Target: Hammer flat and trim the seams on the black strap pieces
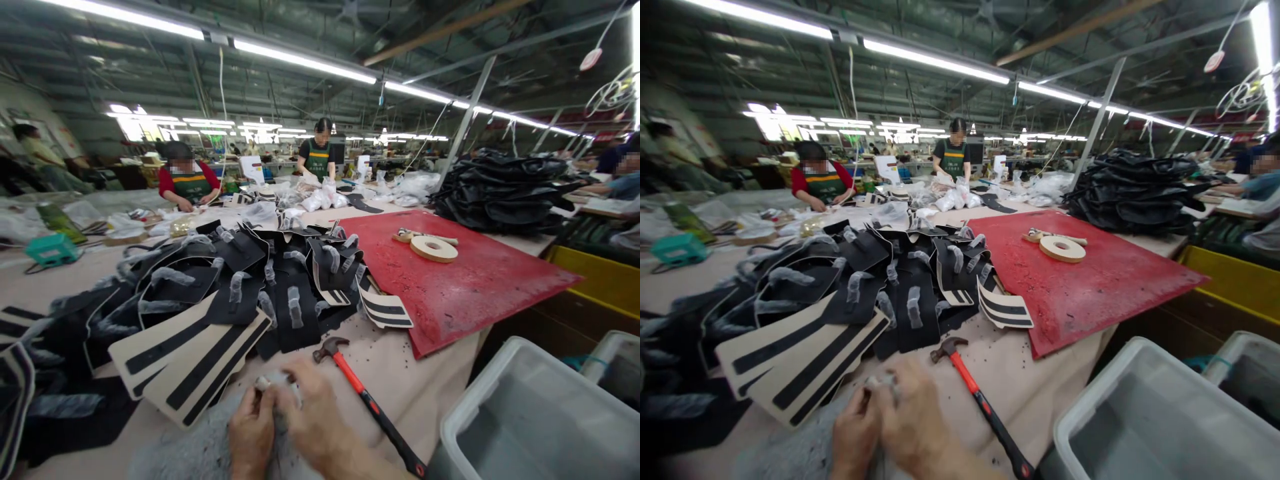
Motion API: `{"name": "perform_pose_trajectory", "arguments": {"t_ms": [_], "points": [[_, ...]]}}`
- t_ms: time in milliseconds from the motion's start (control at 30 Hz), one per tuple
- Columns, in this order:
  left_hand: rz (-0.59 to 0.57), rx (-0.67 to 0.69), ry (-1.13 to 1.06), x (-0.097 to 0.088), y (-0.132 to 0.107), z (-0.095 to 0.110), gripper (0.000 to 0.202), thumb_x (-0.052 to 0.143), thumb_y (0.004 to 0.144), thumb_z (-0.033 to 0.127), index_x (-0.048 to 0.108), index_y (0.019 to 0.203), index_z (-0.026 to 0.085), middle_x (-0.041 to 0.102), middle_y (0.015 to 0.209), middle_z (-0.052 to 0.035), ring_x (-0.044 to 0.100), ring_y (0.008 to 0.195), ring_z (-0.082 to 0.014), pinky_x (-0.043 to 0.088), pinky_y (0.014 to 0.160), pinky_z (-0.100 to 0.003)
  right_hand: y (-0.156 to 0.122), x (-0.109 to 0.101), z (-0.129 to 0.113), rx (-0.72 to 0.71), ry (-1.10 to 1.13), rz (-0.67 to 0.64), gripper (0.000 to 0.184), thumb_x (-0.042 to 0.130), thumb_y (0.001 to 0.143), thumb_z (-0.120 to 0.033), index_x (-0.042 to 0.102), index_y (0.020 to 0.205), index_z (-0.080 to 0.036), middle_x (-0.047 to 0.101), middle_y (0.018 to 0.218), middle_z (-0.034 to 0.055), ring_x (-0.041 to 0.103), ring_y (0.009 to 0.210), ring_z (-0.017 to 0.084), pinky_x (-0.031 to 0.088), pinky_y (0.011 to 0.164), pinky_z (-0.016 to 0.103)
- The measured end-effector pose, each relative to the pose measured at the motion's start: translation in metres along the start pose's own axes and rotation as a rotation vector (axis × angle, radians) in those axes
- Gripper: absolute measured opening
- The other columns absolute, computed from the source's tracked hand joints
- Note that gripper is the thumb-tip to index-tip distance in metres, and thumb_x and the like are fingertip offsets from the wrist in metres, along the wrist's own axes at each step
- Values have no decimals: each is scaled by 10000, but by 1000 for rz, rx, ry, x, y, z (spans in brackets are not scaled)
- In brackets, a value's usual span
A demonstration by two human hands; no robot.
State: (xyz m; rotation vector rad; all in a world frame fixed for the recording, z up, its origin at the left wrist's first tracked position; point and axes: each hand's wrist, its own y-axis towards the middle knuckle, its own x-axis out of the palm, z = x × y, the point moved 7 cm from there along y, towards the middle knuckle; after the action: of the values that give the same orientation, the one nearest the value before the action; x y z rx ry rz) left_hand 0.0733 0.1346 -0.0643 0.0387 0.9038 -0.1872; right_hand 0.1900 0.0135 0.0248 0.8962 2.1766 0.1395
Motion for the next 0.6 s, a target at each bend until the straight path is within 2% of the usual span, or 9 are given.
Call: {"name": "perform_pose_trajectory", "arguments": {"t_ms": [100,167,267,333,400,500,533,600], "points": [[-63,221,-345,11,3,3,286,581,808,492,688,743,234,724,686,3,688,671,-202,526,603,-232,20,-45,77,208,-427,-55,277,446,955,-209,634,1158,-212,604,1202,96,597,1093,205,446,952,330],[-59,256,-463,15,5,-2,335,582,770,549,677,739,229,727,678,-21,688,654,-231,510,583,-259,32,-66,124,279,-519,-117,328,487,900,-176,620,1200,-183,534,1312,155,637,1028,236,477,881,354],[-58,233,-482,19,6,-6,369,580,740,588,670,726,230,720,659,-30,679,641,-241,499,585,-276,45,-75,173,364,-611,-188,445,532,851,-172,565,1294,-182,426,1427,198,669,964,241,492,814,346],[-61,235,-493,17,5,-4,376,575,735,596,664,711,232,712,642,-28,671,627,-238,497,586,-279,55,-72,190,404,-651,-202,517,525,874,-196,480,1389,-179,420,1438,208,658,1018,244,484,841,340],[-56,240,-505,16,4,-2,375,579,732,598,660,708,233,707,635,-24,668,623,-235,495,585,-277,67,-69,198,434,-673,-216,515,532,911,-254,452,1408,-149,512,1357,198,638,1065,246,480,879,356],[-46,242,-519,15,4,-2,368,590,738,589,642,689,228,691,618,-20,654,606,-228,482,569,-269,85,-71,201,454,-685,-251,432,557,940,-367,530,1315,-154,644,1175,112,640,1021,221,494,889,405],[-41,244,-525,16,3,-2,365,589,747,581,633,683,224,681,608,-18,644,594,-222,474,562,-266,89,-73,198,449,-689,-255,400,559,943,-373,552,1284,-163,661,1141,93,645,995,214,499,874,406],[-32,257,-533,15,2,-2,350,583,775,553,618,683,217,658,594,-14,621,575,-205,459,553,-259,94,-77,187,413,-698,-239,320,535,951,-302,593,1235,-166,672,1116,108,652,980,218,485,841,367]]}}
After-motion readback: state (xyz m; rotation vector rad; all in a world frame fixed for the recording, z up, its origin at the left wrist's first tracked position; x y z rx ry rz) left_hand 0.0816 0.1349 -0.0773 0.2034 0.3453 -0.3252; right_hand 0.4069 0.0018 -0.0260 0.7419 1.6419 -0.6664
